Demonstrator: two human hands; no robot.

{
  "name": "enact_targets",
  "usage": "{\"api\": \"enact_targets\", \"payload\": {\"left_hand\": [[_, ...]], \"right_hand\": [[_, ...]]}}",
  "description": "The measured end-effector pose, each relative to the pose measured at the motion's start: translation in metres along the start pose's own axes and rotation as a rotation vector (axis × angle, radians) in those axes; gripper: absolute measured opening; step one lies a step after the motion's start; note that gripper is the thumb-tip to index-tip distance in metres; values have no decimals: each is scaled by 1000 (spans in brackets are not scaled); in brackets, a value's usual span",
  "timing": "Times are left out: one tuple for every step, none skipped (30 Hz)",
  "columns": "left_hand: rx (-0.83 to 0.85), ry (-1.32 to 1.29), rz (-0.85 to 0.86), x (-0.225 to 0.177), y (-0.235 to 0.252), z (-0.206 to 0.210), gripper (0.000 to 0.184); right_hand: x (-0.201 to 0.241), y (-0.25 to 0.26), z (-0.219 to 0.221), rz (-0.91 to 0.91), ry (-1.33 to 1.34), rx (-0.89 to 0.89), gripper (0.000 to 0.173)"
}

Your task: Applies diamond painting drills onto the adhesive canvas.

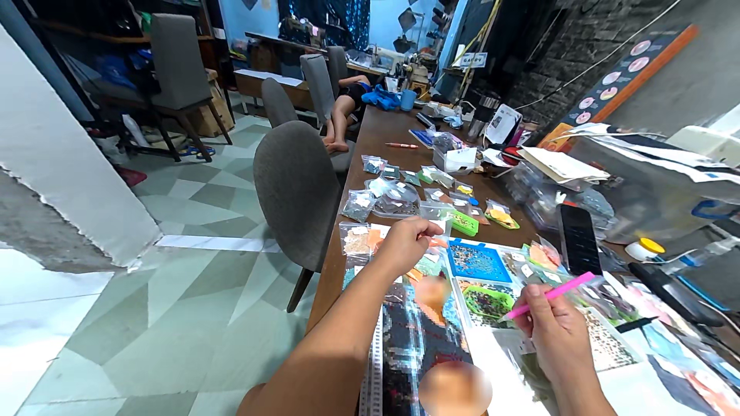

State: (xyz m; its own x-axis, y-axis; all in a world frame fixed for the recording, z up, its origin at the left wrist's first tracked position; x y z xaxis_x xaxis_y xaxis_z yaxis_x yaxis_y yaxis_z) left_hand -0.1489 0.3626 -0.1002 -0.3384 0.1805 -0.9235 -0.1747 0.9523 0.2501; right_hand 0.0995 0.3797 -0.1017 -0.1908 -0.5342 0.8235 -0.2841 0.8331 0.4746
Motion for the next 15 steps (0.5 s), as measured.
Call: {"api": "enact_targets", "payload": {"left_hand": [[-2, -5, 5, 0, 0, 0, 24], [-1, -4, 7, 0, 0, 0, 24], [0, 2, 8, 0, 0, 0, 24], [1, 4, 9, 0, 0, 0, 24], [4, 5, 5, 0, 0, 0, 24], [5, 3, 0, 0, 0, 0, 24], [4, -1, -2, 0, 0, 0, 24], [0, -1, -1, 1, 0, 0, 25], [-3, 3, 3, 1, 0, -1, 25], [-3, 5, 4, 1, 0, -1, 25], [-3, 7, 4, 1, 0, -2, 25], [-1, 5, 2, 1, 0, -2, 24], [0, 2, 2, 1, 0, -1, 24], [1, 0, 3, 0, 0, -1, 24], [1, -2, 4, 0, 1, -1, 24]], "right_hand": [[-2, -2, 0, -15, 4, -11, 28], [-1, -3, -1, -37, 16, -19, 27], [1, -5, -1, -57, 25, -22, 28], [2, -6, -1, -69, 27, -19, 28], [3, -7, 0, -76, 25, -19, 27], [3, -8, 0, -83, 19, -19, 27], [5, -8, 1, -88, 6, -19, 27], [5, -8, 1, -95, -9, -20, 27], [6, -9, 2, -102, -23, -20, 27], [6, -9, 2, -108, -31, -18, 27], [6, -9, 3, -114, -37, -16, 27], [7, -9, 3, -122, -46, -15, 27], [7, -9, 3, -129, -50, -11, 27], [7, -9, 3, -137, -52, -6, 27], [8, -9, 3, -144, -51, -2, 27]]}}
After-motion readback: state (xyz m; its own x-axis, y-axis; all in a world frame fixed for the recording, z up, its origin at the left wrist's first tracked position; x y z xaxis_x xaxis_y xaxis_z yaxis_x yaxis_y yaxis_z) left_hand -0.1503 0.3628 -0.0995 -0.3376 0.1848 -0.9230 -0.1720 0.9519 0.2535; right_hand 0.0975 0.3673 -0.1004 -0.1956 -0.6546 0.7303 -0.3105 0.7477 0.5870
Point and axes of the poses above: each hand's wrist, its own y-axis towards the middle knuckle, its own z-axis out of the palm, x = y × z, the point moved 10 cm from there along y, towards the middle knuckle, and after that the axes turned 4 degrees about -y, right-handed, at the moved point
